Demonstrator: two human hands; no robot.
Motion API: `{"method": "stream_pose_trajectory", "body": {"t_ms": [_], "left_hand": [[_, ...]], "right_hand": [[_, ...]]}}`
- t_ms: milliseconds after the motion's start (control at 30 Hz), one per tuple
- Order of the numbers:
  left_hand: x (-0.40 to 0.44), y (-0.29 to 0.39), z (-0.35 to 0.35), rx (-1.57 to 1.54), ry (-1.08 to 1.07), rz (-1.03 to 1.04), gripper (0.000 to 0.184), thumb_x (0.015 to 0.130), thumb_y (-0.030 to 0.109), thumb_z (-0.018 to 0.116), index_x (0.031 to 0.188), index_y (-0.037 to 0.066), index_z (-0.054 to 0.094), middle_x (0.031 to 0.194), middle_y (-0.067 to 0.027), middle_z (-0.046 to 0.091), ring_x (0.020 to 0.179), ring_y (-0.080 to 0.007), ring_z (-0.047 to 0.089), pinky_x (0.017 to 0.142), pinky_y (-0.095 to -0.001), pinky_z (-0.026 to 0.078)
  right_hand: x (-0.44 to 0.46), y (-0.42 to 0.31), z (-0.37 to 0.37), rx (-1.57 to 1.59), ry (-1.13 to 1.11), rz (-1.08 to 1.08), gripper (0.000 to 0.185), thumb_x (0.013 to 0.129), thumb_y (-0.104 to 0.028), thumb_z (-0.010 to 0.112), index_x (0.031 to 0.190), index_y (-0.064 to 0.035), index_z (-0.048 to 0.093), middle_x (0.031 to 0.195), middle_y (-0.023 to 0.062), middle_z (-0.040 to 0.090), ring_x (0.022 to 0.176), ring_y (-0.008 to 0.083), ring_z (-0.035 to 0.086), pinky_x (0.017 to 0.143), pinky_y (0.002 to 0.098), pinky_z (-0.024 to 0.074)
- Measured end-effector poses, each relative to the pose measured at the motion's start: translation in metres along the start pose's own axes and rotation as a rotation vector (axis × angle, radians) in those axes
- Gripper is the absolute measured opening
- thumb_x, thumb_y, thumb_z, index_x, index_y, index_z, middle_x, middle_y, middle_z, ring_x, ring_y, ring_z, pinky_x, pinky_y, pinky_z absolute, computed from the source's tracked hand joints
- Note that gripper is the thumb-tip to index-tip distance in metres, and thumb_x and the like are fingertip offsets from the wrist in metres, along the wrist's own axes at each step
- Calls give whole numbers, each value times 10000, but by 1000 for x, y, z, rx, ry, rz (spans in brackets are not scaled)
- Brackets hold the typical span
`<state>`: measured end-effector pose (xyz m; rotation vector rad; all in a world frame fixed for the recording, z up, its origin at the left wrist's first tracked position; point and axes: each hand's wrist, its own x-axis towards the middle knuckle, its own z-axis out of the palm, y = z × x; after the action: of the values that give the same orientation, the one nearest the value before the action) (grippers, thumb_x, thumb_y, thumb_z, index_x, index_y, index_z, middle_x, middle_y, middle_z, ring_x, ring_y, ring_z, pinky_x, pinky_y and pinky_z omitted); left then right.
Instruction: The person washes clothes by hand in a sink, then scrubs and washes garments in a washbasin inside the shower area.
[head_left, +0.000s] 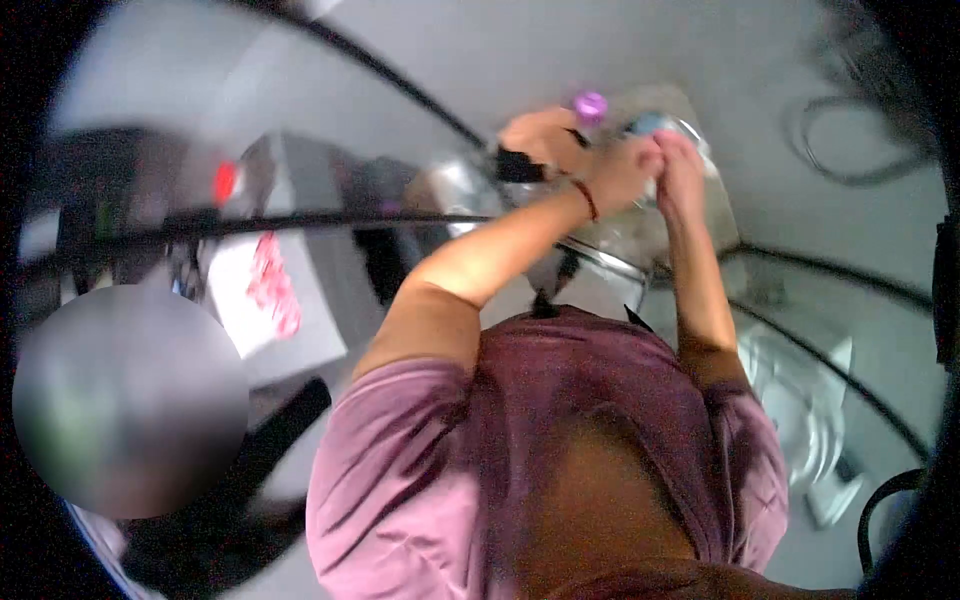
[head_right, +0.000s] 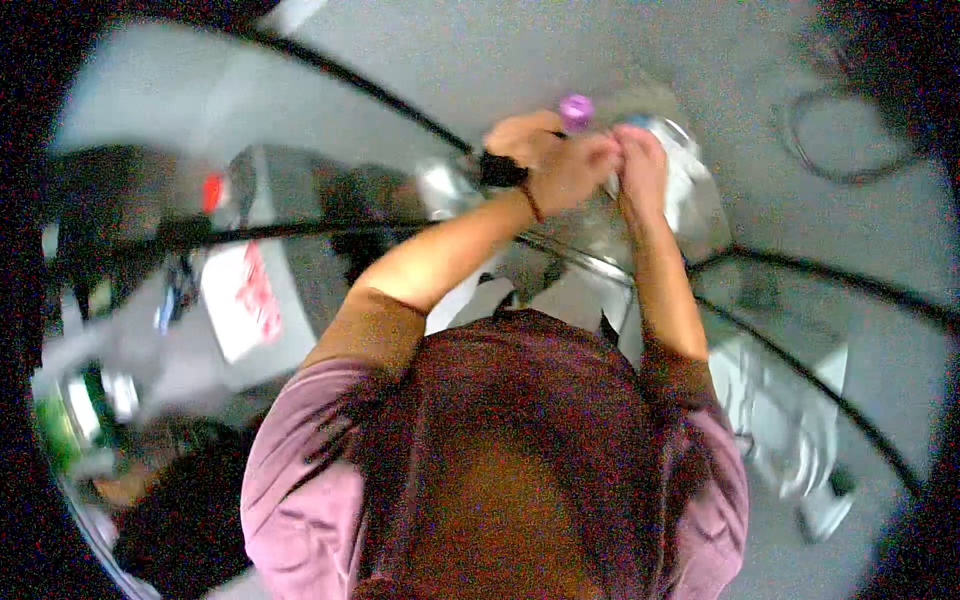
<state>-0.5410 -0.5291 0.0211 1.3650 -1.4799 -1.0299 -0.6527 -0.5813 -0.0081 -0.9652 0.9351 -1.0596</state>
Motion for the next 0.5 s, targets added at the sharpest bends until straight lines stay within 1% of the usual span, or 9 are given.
{"method": "stream_pose_trajectory", "body": {"t_ms": [100, 133, 233, 267, 300, 333, 400, 433, 500], "left_hand": [[-66, 38, -23, 106, 173, 180, 146, 805, 137, 516, 850, -1, 533, 797, -139, 572, 769, -241, 564, 670, -342, 429], [-71, 48, -36, 101, 193, 187, 146, 805, 137, 516, 850, -1, 533, 797, -139, 572, 769, -241, 564, 670, -342, 429], [-143, 73, -76, 60, 206, 144, 134, 793, 121, 515, 855, 3, 532, 816, -159, 550, 790, -293, 549, 687, -355, 426], [-174, 69, -85, 82, 287, 225, 117, 771, 106, 516, 818, 2, 538, 792, -160, 553, 751, -301, 546, 662, -366, 428], [-193, 65, -97, 98, 358, 297, 101, 748, 92, 518, 782, 0, 544, 767, -160, 555, 711, -309, 544, 638, -376, 430], [-180, 59, -91, 113, 358, 273, 101, 748, 92, 518, 782, 0, 544, 767, -160, 555, 711, -309, 544, 638, -376, 430], [-228, 50, -130, 143, 523, 323, 106, 754, 94, 518, 799, 2, 550, 787, -161, 559, 732, -313, 550, 654, -362, 437], [-227, 63, -129, 119, 438, 219, 153, 792, 138, 516, 874, 14, 552, 895, -162, 570, 861, -316, 550, 759, -364, 433], [-270, 68, -160, 106, 547, 176, 175, 807, 147, 514, 906, 11, 564, 881, -161, 582, 853, -284, 573, 762, -339, 443]], "right_hand": [[-56, -28, 46, -12, -177, -61, 150, 870, -114, 442, 897, -14, 550, 775, 40, 568, 720, 109, 535, 640, 234, 441], [-50, -34, 55, -104, -216, -97, 156, 886, -118, 423, 921, -22, 541, 788, 40, 566, 731, 103, 533, 650, 238, 440], [-123, -67, 110, -144, -439, -19, 154, 907, -102, 378, 938, -33, 512, 867, 33, 553, 755, 80, 517, 677, 213, 426], [-155, -55, 128, -209, -533, -194, 157, 911, -112, 390, 944, -21, 514, 876, 34, 548, 763, 89, 519, 684, 210, 432], [-171, -54, 147, -187, -583, -163, 159, 912, -104, 384, 948, -19, 513, 893, 36, 547, 788, 93, 516, 707, 212, 426], [-159, -55, 139, -131, -614, -98, 161, 913, -95, 378, 953, -17, 513, 909, 38, 545, 814, 96, 512, 731, 215, 420], [-191, -42, 202, -417, -704, -468, 178, 918, -100, 365, 970, -13, 511, 940, 45, 538, 857, 108, 501, 774, 224, 405], [-185, -43, 192, -367, -733, -392, 184, 917, -90, 359, 984, -8, 510, 962, 51, 532, 894, 115, 489, 804, 237, 396], [-201, -26, 235, -344, -827, -399, 181, 912, -76, 368, 995, 2, 508, 952, 57, 545, 884, 116, 503, 792, 242, 408]]}}
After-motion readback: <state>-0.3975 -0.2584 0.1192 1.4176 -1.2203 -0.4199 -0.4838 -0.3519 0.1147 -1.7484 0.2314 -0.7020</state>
